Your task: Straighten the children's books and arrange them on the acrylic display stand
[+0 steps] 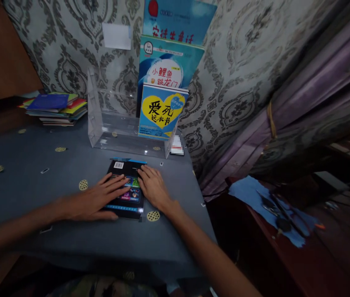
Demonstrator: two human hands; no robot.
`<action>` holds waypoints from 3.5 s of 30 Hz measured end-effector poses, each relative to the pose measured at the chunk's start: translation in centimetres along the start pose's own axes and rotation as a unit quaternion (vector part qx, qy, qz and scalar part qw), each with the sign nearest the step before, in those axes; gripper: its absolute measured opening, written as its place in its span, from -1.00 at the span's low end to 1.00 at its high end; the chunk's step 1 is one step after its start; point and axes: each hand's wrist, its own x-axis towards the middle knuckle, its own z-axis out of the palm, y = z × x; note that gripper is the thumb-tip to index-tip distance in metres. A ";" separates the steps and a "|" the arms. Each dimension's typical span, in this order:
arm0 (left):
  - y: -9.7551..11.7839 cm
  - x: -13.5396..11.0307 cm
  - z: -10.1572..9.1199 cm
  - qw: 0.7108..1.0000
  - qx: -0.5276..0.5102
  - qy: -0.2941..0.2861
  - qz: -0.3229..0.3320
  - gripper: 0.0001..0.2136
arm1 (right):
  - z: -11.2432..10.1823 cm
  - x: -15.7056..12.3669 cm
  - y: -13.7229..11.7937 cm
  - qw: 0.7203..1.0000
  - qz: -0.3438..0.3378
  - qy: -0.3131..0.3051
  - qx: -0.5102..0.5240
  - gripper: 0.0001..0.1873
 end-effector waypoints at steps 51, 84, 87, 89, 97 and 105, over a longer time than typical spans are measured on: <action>2.2 4.5 -5.7 0.960 0.065 -0.055 -0.267 -0.61 | 0.4 0.3 -2.0 0.971 -0.008 0.057 0.234 -0.66; 1.6 6.3 -3.7 0.973 0.146 -0.033 -0.177 -0.74 | -0.1 0.4 0.6 0.939 0.019 0.070 0.336 -0.53; 1.2 6.3 -3.9 0.974 0.139 -0.022 -0.176 -0.69 | -0.3 0.2 0.5 0.936 0.020 0.073 0.343 -0.50; 1.1 6.4 -4.0 0.977 0.130 -0.017 -0.171 -0.70 | -0.4 0.2 0.4 0.936 0.022 0.071 0.345 -0.49; 1.8 6.3 -3.8 0.972 0.136 -0.016 -0.192 -0.65 | -0.4 0.2 0.4 0.935 0.030 0.066 0.347 -0.51; 2.1 5.9 -2.5 0.968 0.162 -0.025 -0.192 -0.68 | -0.4 0.1 0.2 0.930 0.047 0.062 0.360 -0.53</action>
